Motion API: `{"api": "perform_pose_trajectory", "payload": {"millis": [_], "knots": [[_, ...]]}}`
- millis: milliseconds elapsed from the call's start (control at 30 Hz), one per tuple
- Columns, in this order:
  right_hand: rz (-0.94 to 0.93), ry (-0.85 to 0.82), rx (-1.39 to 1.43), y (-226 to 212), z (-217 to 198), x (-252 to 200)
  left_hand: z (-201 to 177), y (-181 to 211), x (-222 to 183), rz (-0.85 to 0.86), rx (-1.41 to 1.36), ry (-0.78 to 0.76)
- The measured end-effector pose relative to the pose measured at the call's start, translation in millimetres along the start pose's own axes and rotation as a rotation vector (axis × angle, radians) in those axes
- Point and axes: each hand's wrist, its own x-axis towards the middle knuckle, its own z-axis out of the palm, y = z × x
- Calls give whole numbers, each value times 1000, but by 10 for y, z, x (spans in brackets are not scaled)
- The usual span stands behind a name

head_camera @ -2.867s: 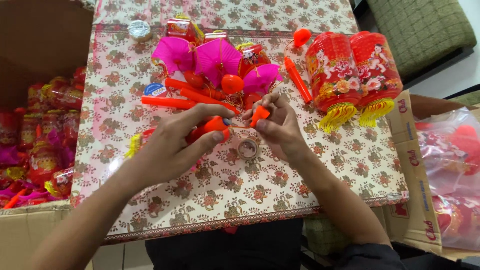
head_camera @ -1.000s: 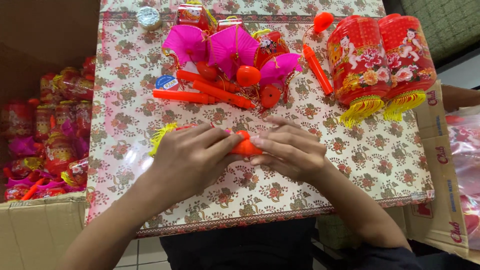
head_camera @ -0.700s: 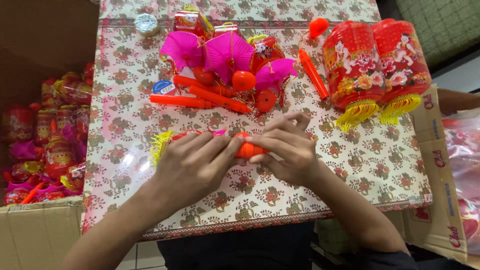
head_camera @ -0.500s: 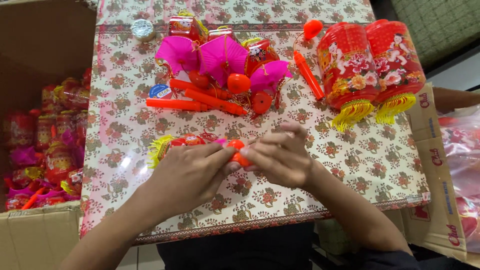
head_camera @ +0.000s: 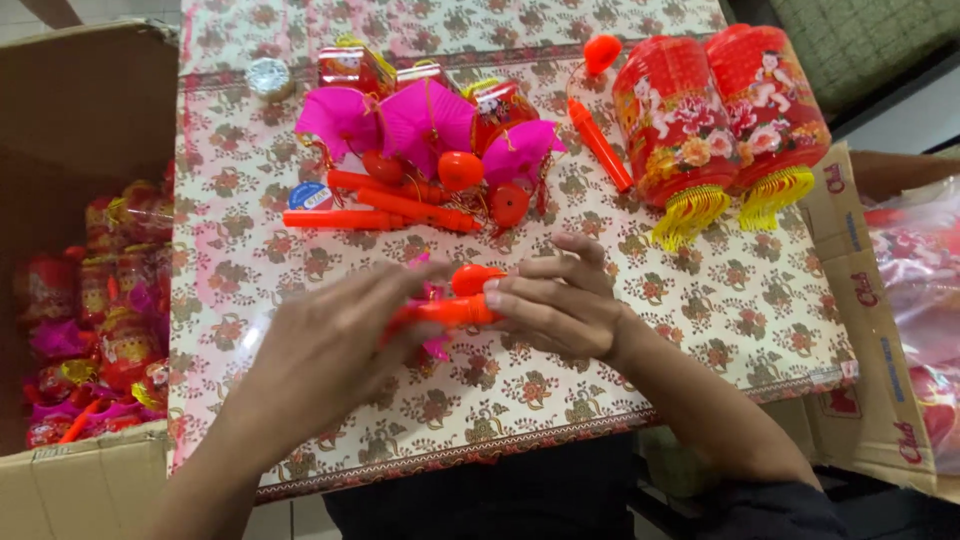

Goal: Assembling small colorful plastic decorative toys by joining parts and cleaning them with a cloth.

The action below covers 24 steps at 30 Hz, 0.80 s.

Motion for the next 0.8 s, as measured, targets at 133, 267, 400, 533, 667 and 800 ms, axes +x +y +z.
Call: {"api": "perform_pose_trajectory", "payload": {"millis": [133,267,400,533,667,800], "knots": [[40,-4,4,-2,-7,-29,160,-120,-14,8,-19,14],[-73,-52,9,-38,-82,-6,81,-53,52,-202,-277,-269],[-135,69,80,-142,9,160,72,-212,45,-120,-622,-293],[-148,65,60,-121,56,128,-10,-140,95,-221,-656,-321],[135,29,239,-97,63,49,-64,73,155,-175,-320,-207],[389,-6,412,-36,74,-27,146,44,60,108,24,238]]}}
